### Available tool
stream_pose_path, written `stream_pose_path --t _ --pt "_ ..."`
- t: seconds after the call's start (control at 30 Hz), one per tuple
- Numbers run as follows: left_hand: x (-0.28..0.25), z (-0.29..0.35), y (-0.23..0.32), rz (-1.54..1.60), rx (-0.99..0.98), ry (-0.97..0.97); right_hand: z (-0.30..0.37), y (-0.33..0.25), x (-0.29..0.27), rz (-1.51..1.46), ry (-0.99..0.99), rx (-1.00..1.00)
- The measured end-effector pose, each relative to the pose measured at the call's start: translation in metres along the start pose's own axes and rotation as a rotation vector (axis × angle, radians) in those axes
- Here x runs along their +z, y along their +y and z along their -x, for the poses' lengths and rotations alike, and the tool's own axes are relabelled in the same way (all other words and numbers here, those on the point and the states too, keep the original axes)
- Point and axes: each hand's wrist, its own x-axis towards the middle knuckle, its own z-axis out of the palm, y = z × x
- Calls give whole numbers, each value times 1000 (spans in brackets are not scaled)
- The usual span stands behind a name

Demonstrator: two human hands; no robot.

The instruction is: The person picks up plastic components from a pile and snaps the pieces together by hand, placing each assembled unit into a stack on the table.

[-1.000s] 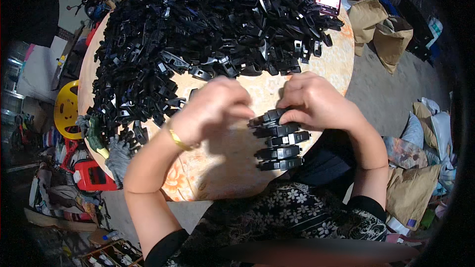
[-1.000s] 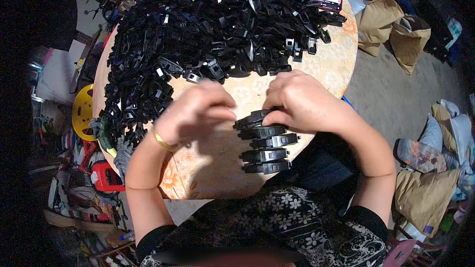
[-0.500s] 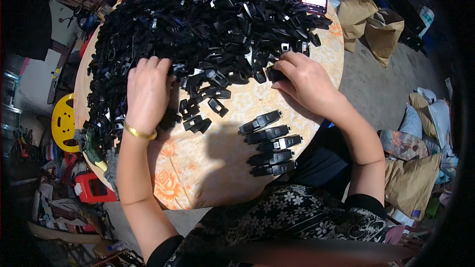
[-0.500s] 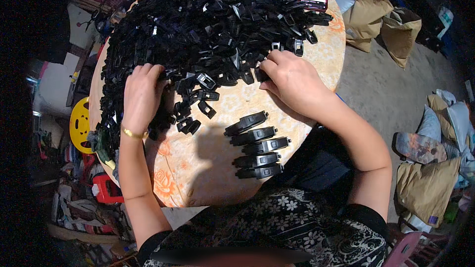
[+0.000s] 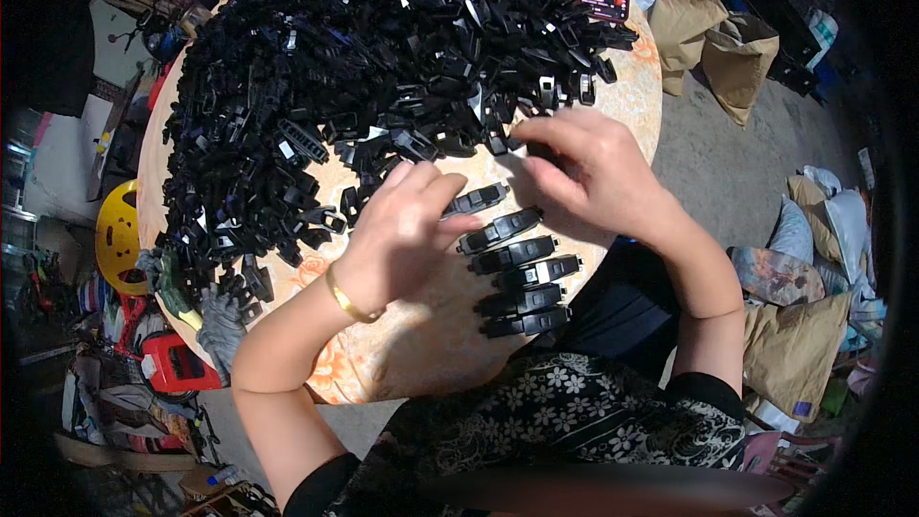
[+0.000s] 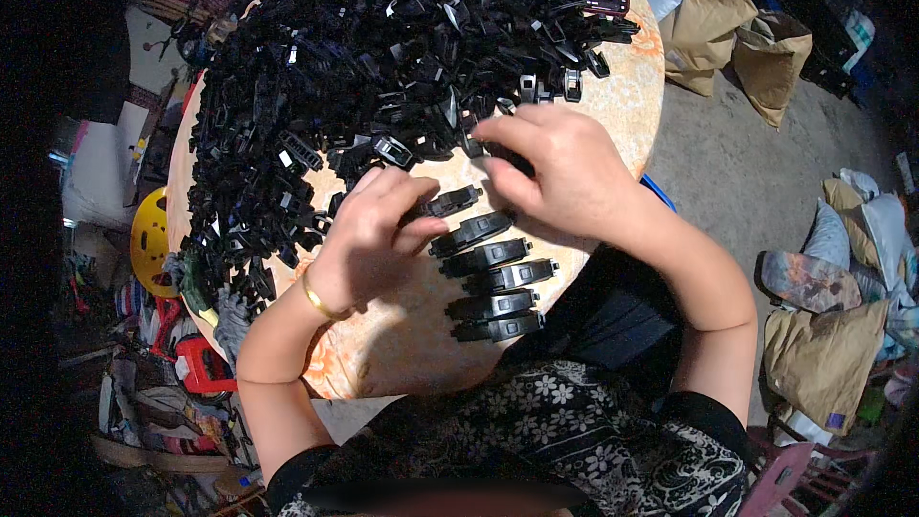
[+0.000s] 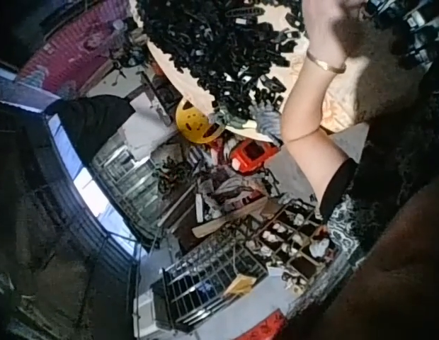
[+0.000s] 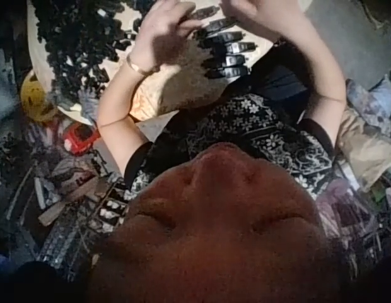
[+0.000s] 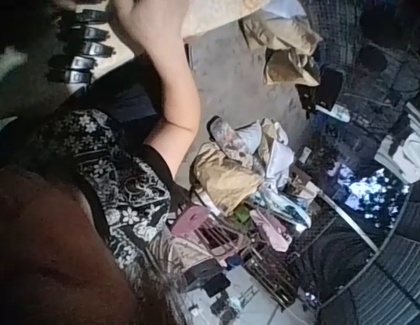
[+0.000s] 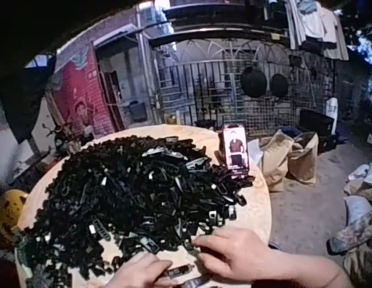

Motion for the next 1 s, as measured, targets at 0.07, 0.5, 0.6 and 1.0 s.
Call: stream_pose_path --t 0.07,0.5,0.6,1.0 --pt "-3 3 -4 23 11 -42 3 -1 0 137 -247 67" --pt "21 2 3 1 20 134 2 20 -16 -159 -510 -151" --pt "13 2 2 93 -93 41 -1 19 -16 -132 -502 -73" --pt "12 0 -4 27 -26 63 3 4 -5 -133 -426 -147"
